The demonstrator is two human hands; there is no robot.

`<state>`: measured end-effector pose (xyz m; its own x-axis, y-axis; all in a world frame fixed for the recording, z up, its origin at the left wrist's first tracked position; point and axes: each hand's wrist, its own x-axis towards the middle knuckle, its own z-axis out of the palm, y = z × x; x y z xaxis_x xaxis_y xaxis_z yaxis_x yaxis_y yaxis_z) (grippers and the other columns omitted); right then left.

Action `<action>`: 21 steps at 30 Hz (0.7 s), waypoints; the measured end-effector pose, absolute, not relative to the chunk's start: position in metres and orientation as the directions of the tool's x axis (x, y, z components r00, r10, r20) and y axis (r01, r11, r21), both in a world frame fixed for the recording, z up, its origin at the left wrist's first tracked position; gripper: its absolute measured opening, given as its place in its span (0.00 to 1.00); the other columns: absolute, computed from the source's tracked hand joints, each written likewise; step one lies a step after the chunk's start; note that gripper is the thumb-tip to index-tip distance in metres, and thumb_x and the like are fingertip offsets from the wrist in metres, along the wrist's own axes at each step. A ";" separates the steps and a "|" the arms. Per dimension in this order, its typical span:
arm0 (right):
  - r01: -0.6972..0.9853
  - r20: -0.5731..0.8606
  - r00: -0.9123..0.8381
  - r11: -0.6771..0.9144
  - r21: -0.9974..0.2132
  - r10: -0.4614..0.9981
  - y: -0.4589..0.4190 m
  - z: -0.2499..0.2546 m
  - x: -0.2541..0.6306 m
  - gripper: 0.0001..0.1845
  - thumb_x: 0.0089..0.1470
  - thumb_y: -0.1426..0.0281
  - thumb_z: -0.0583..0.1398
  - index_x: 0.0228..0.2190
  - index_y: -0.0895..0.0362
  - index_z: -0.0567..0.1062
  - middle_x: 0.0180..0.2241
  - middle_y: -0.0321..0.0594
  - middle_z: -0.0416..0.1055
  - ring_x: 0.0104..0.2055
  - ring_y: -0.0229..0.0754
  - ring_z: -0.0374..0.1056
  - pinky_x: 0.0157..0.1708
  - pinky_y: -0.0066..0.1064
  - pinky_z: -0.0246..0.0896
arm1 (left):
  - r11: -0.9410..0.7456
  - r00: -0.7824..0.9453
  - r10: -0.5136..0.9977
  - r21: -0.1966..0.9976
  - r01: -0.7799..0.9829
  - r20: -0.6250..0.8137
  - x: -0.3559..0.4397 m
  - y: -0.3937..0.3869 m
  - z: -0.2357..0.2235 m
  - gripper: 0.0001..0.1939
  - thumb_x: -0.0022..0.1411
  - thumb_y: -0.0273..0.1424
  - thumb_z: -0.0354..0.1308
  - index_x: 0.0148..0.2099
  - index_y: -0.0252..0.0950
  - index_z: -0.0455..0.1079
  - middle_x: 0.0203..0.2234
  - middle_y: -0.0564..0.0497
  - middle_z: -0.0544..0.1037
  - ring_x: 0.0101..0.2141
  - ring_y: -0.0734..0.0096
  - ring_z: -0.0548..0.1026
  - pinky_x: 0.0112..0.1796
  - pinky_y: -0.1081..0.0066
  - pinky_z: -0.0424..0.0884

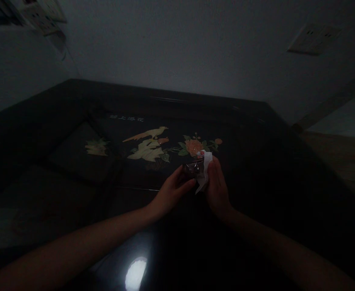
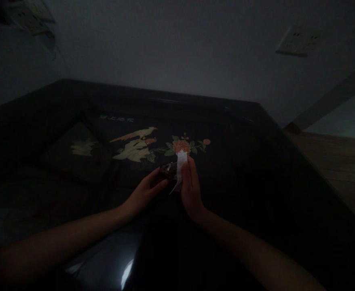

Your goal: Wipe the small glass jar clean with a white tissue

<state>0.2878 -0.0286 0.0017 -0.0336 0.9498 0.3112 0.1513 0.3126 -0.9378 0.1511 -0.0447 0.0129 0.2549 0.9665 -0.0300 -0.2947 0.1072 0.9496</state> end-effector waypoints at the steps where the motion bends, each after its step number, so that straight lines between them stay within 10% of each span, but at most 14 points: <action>1: 0.165 0.310 -0.027 0.310 -0.936 0.950 -0.030 0.006 0.287 0.19 0.63 0.59 0.45 0.51 0.50 0.64 0.51 0.43 0.66 0.53 0.43 0.63 0.53 0.39 0.58 | 0.097 0.248 0.968 0.950 -0.296 -0.021 0.151 -0.045 0.013 0.21 0.53 0.34 0.63 0.49 0.35 0.66 0.50 0.46 0.73 0.51 0.60 0.70 0.52 0.65 0.63; 21: 0.081 0.282 -0.073 0.287 -0.955 0.957 -0.021 0.017 0.288 0.21 0.62 0.57 0.46 0.50 0.48 0.70 0.49 0.38 0.71 0.56 0.44 0.62 0.57 0.41 0.54 | 0.231 0.273 0.958 0.804 -0.547 -0.090 0.146 -0.039 -0.008 0.28 0.49 0.36 0.67 0.51 0.34 0.67 0.49 0.42 0.73 0.51 0.57 0.69 0.55 0.58 0.59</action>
